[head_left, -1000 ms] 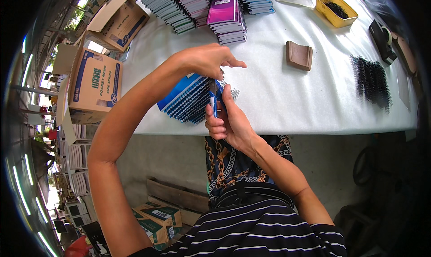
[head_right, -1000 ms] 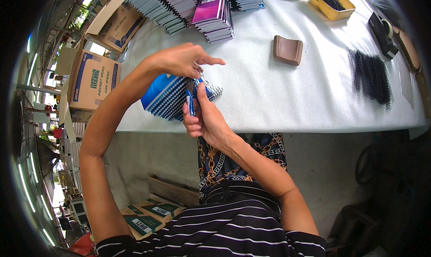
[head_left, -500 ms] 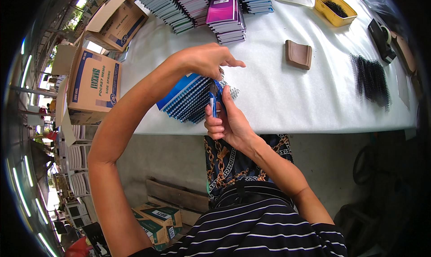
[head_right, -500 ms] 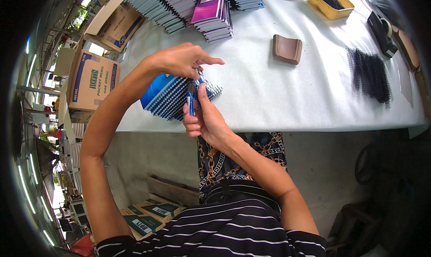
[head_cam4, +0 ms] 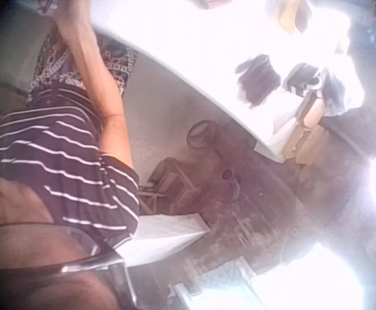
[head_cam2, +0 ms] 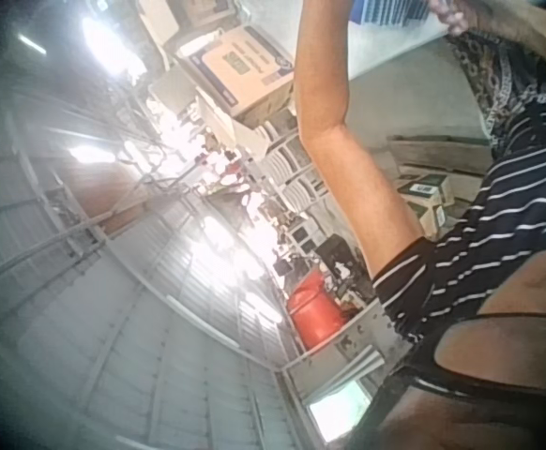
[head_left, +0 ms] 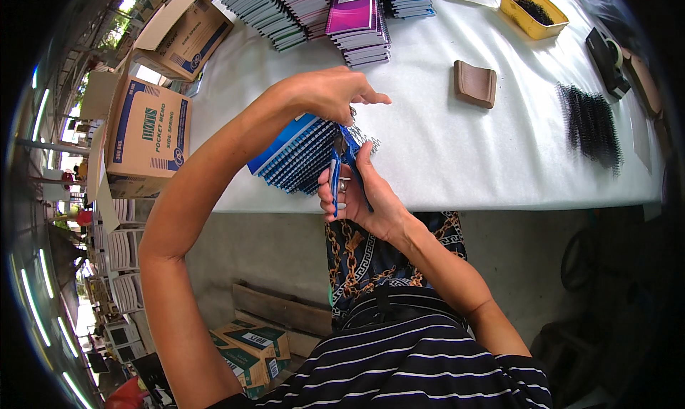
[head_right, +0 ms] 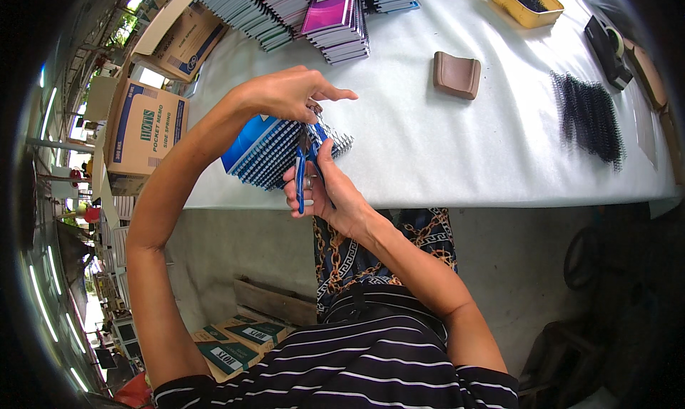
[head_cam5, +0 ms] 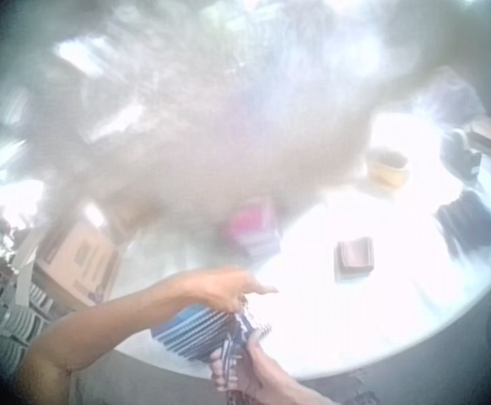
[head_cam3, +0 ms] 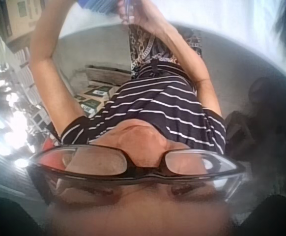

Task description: The person assembles spiral-bound notebooks by inserting metal spirals into pre-punched holes using pliers. They handle stacks of blue and yellow notebooks, remove them from a cardboard box, and place finished units on a white table. The workspace includes additional stationery items and packaging materials.

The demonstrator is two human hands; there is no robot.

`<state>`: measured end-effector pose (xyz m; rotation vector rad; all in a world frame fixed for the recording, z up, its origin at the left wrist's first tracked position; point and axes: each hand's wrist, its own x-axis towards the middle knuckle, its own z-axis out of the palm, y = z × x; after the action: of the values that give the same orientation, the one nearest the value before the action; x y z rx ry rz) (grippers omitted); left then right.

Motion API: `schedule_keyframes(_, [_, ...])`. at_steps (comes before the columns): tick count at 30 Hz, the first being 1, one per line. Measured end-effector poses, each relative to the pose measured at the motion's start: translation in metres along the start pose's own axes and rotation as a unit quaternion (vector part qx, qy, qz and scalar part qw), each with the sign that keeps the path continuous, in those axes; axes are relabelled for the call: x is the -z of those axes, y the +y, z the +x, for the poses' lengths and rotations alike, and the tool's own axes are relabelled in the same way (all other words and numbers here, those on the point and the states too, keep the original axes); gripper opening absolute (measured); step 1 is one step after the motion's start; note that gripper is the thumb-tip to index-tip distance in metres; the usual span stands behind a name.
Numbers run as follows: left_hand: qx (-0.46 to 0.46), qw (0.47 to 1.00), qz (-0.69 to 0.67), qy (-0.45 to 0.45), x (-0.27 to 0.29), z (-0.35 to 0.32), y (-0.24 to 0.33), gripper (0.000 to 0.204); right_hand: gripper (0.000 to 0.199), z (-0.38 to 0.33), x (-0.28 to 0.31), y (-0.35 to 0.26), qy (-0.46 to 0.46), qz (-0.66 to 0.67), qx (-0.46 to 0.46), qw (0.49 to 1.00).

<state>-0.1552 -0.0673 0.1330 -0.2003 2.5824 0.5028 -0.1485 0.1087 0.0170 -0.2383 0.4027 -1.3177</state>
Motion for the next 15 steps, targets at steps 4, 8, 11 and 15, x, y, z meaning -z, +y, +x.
schedule_keyframes(4, [0.004,1.0,-0.005,0.002,-0.001,-0.002,0.001,0.074,0.082,-0.004,-0.005,0.002,-0.006,-0.004,-0.007,1.0])
schedule_keyframes(8, [-0.015,1.0,0.003,0.015,-0.002,-0.001,-0.001,0.071,0.079,0.0,-0.004,0.0,0.026,-0.006,0.002,1.0])
schedule_keyframes(11, [0.023,0.998,0.055,-0.02,0.003,0.001,0.006,0.068,0.076,0.002,-0.003,-0.003,0.02,0.008,-0.001,1.0])
schedule_keyframes(15, [0.006,0.997,0.069,-0.024,-0.002,0.003,0.004,0.064,0.073,0.007,0.004,-0.004,0.034,0.028,-0.032,0.999])
